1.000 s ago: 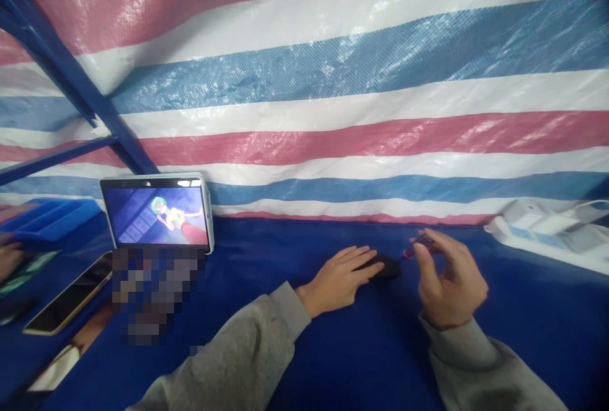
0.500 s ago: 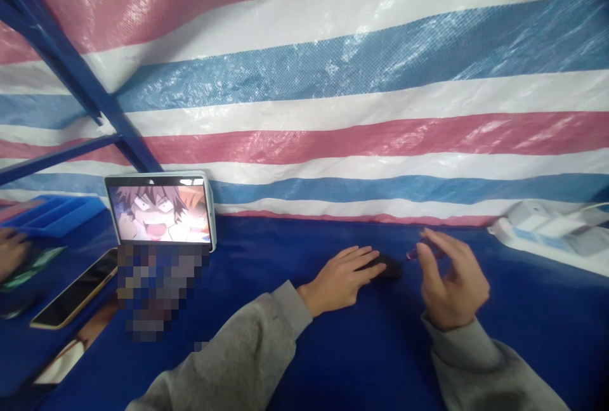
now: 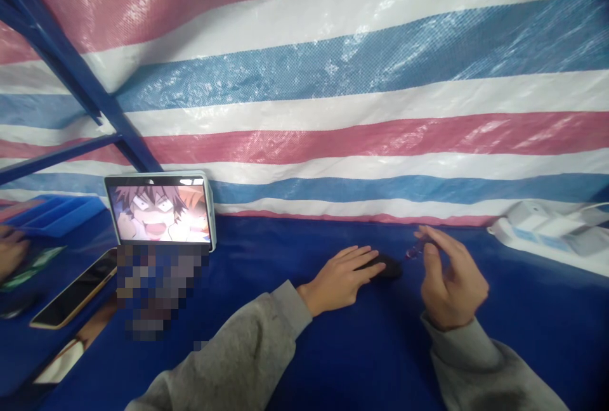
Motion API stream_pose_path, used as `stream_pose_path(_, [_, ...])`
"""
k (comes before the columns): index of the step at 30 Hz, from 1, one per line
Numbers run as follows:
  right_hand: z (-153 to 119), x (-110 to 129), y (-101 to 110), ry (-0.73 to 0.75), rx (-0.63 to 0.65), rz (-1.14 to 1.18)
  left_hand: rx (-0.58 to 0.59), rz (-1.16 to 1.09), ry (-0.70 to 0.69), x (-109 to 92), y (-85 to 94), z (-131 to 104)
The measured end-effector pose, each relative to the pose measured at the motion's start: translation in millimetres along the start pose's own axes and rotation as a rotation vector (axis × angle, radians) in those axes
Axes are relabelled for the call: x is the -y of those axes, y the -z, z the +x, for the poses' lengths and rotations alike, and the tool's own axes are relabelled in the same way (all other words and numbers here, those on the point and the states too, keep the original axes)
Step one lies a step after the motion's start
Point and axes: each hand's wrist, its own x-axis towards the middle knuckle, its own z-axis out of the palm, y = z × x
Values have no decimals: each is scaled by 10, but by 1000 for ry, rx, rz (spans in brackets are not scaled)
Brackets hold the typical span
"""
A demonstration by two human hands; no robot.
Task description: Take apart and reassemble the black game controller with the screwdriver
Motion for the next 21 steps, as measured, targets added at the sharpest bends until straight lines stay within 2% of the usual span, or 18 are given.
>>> stream_pose_path(6, [11, 2, 10, 15, -5, -74, 9, 12, -1, 4, -8, 0])
stream_pose_path(15, [-8, -17, 2, -44, 25, -4, 12, 17, 4, 17, -21, -4])
stream_pose_path(21, [6, -9, -1, -5, 30, -17, 0, 7, 0, 13, -18, -3])
